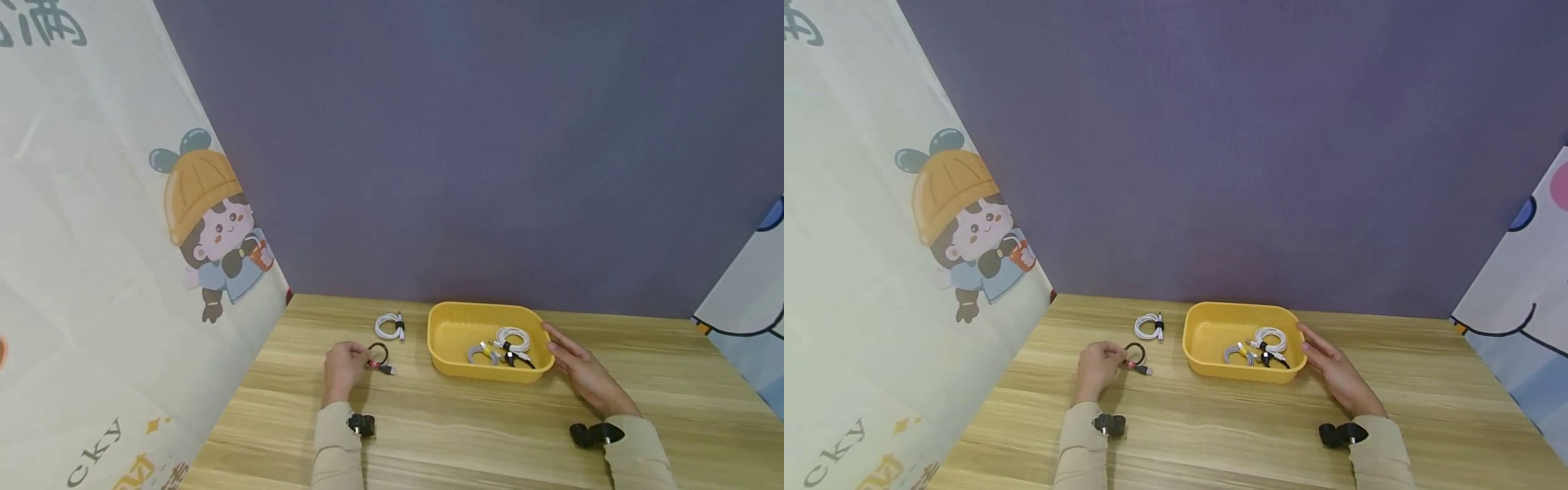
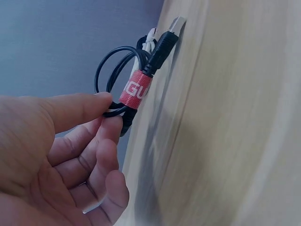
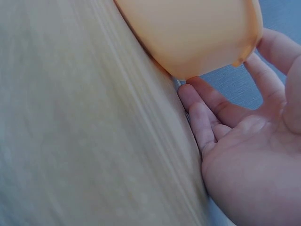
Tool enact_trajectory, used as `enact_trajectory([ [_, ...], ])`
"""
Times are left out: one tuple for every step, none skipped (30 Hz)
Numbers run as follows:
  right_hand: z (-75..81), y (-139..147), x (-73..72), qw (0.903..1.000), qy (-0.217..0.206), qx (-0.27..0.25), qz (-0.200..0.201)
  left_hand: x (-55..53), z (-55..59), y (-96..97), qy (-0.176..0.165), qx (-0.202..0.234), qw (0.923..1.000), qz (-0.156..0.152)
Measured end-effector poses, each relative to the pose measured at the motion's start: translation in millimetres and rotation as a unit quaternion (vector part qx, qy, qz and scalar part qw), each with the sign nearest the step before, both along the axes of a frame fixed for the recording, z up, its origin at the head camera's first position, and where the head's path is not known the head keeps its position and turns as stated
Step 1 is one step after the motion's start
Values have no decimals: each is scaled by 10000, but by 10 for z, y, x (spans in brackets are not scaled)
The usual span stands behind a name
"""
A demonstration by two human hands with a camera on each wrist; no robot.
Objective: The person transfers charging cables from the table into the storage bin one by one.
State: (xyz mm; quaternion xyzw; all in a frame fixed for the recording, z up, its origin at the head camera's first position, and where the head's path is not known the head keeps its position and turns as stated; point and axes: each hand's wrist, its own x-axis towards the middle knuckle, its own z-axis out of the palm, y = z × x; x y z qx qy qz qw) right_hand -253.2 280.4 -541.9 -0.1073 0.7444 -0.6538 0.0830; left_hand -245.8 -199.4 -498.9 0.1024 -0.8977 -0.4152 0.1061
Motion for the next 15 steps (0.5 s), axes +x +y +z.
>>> enact_trajectory([
  [1, 1, 0, 10000, 2, -4, 2, -4, 1, 7, 12, 19, 10000, -6],
  [2, 1, -1, 10000, 4, -2, 4, -8, 0, 13, 30, 30, 10000, -9],
  [5, 0, -1, 10000, 6, -9, 5, -12, -1, 20, 55, 37, 10000, -6],
  [7, -2, -1, 10000, 12, -8, -3, -16, -3, 26, 85, 31, 10000, -4],
  [9, -3, -1, 10000, 17, -16, 1, -20, -5, 33, 121, 45, 9999, 2],
  [12, -6, 0, 10000, 23, -25, 2, -23, -7, 39, 153, 80, 9999, 3],
  [13, -7, 0, 10000, 26, -36, 8, -25, -8, 45, 185, 112, 9998, -4],
  [15, -10, 1, 10000, 32, -41, 4, -28, -11, 51, 224, 142, 9996, -14],
  [15, -11, 2, 10000, 32, -49, 10, -30, -11, 58, 258, 173, 9995, -22],
  [16, -12, 3, 10000, 33, -58, 10, -30, -9, 65, 286, 213, 9994, -27],
  [16, -13, 4, 10000, 25, -69, 14, -33, -10, 72, 310, 252, 9992, -25],
  [15, -14, 5, 10000, 18, -79, 8, -38, -14, 76, 349, 258, 9991, -30],
  [14, -14, 6, 10000, 12, -78, 7, -44, -17, 81, 386, 246, 9989, -21],
  [12, -15, 7, 10000, 5, -76, -4, -49, -21, 85, 423, 250, 9988, -13],
  [12, -16, 8, 10000, -1, -78, -8, -54, -23, 90, 470, 269, 9985, -6],
])
